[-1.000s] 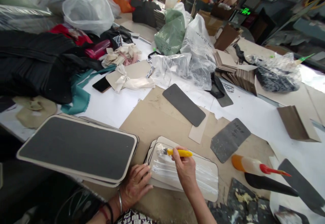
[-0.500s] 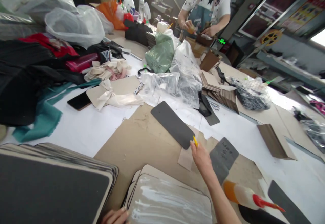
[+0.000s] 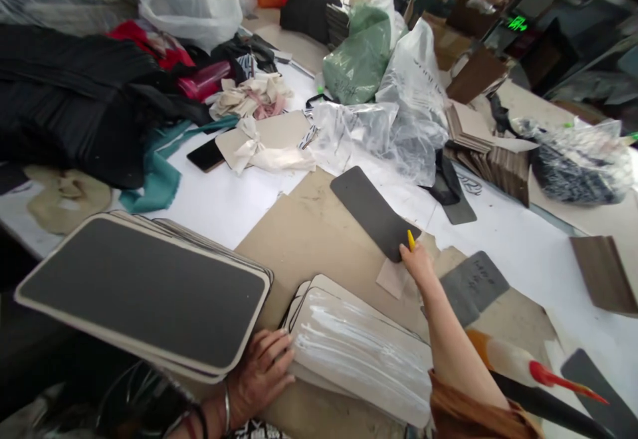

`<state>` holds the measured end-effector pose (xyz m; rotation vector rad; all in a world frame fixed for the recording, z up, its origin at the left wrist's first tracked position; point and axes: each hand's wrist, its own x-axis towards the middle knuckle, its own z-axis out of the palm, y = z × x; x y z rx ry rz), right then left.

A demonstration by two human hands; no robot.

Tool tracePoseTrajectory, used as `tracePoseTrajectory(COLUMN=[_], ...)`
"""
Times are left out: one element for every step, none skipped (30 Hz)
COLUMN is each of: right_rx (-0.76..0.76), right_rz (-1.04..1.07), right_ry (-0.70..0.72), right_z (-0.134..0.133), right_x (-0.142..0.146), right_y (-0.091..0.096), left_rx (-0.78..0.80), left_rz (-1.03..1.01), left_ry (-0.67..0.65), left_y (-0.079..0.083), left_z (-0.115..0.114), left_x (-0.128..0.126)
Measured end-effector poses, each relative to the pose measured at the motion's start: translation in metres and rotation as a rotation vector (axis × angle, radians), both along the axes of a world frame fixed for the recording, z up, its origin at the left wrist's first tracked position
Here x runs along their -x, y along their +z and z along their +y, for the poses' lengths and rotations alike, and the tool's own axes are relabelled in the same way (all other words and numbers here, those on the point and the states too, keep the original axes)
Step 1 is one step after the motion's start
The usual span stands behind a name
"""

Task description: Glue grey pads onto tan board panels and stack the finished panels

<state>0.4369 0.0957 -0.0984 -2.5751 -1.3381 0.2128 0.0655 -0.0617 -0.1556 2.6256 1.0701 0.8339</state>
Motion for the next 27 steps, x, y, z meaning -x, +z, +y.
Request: tracePoseTrajectory(right_rx=[0.003,0.012,0.02,0.014,-0.006,-0.043,-0.098,-0.169,-0.241,-0.306,-0.355,-0.388,-0.406,-0.411,-0.402,-0.387,-0.369,-0.352,-0.341,-0.336,-0.331,-0.325,-0.31,-0.289,-0.264,-0.24,-0.222], right_rz=[-0.018,-0.048,-0.092,-0.144,-0.197,-0.241,-0.267,-0.273,-0.271,-0.265,-0.252,-0.233,-0.208,-0.175,-0.132,-0.081,-0.024,0.04,0.106,0.167,0.214,0.245,0.266,0.281,0.297,0.32,0.348], right_ry=[0.004,0.012,0.029,0.055,0.084,0.114,0.139,0.158,0.177,0.197,0.211,0.213,0.201,0.177,0.153,0.129,0.113,0.106,0.101,0.092,0.075,0.051,0.03,0.005,-0.019,-0.036,-0.058], right_z=[-0.002,-0.006,-0.01,-0.017,-0.025,-0.036,-0.048,-0.063,-0.079,-0.097,-0.116,-0.136,-0.155,-0.175,-0.193,-0.21,-0.227,-0.242,-0.256,-0.269,-0.281,-0.292,-0.302,-0.312,-0.321,-0.33,-0.338], right_x=[0.006,0.012,0.019,0.026,0.033,0.04,0.046,0.052,0.058,0.063,0.067,0.071,0.075,0.077,0.079,0.08,0.081,0.08,0.08,0.079,0.077,0.076,0.076,0.075,0.075,0.076,0.076], right_y=[0.011,0.025,0.04,0.056,0.073,0.091,0.108,0.124,0.139,0.152,0.164,0.175,0.184,0.191,0.196,0.199,0.201,0.2,0.197,0.192,0.184,0.173,0.16,0.145,0.128,0.111,0.093], left_rx=[0.002,0.001,0.0,0.007,0.016,0.028,0.043,0.065,0.096,0.141,0.205,0.29,0.393,0.505,0.626,0.749,0.867,0.973,1.065,1.144,1.208,1.256,1.298,1.332,1.357,1.376,1.396], left_rz=[0.013,0.017,0.019,0.019,0.014,0.004,-0.013,-0.038,-0.071,-0.113,-0.164,-0.229,-0.316,-0.425,-0.547,-0.672,-0.789,-0.889,-0.964,-1.011,-1.031,-1.03,-1.004,-0.96,-0.905,-0.85,-0.798], left_ry=[-0.019,-0.033,-0.049,-0.056,-0.054,-0.051,-0.041,-0.023,-0.002,0.022,0.049,0.088,0.129,0.163,0.189,0.211,0.232,0.248,0.26,0.271,0.278,0.283,0.284,0.287,0.289,0.283,0.266], left_y=[0.001,0.002,0.003,0.006,0.01,0.015,0.021,0.028,0.036,0.043,0.05,0.056,0.061,0.065,0.069,0.074,0.079,0.085,0.092,0.1,0.107,0.112,0.116,0.118,0.118,0.115,0.111], left_z=[0.0,-0.001,-0.001,-0.001,-0.002,-0.003,-0.005,-0.007,-0.009,-0.011,-0.012,-0.012,-0.01,-0.008,-0.004,0.0,0.004,0.008,0.011,0.012,0.012,0.01,0.006,0.001,-0.005,-0.012,-0.019], left_x=[0.001,0.002,0.003,0.004,0.005,0.005,0.005,0.004,0.002,0.0,-0.003,-0.006,-0.01,-0.015,-0.019,-0.024,-0.028,-0.031,-0.033,-0.034,-0.033,-0.031,-0.027,-0.023,-0.017,-0.011,-0.006])
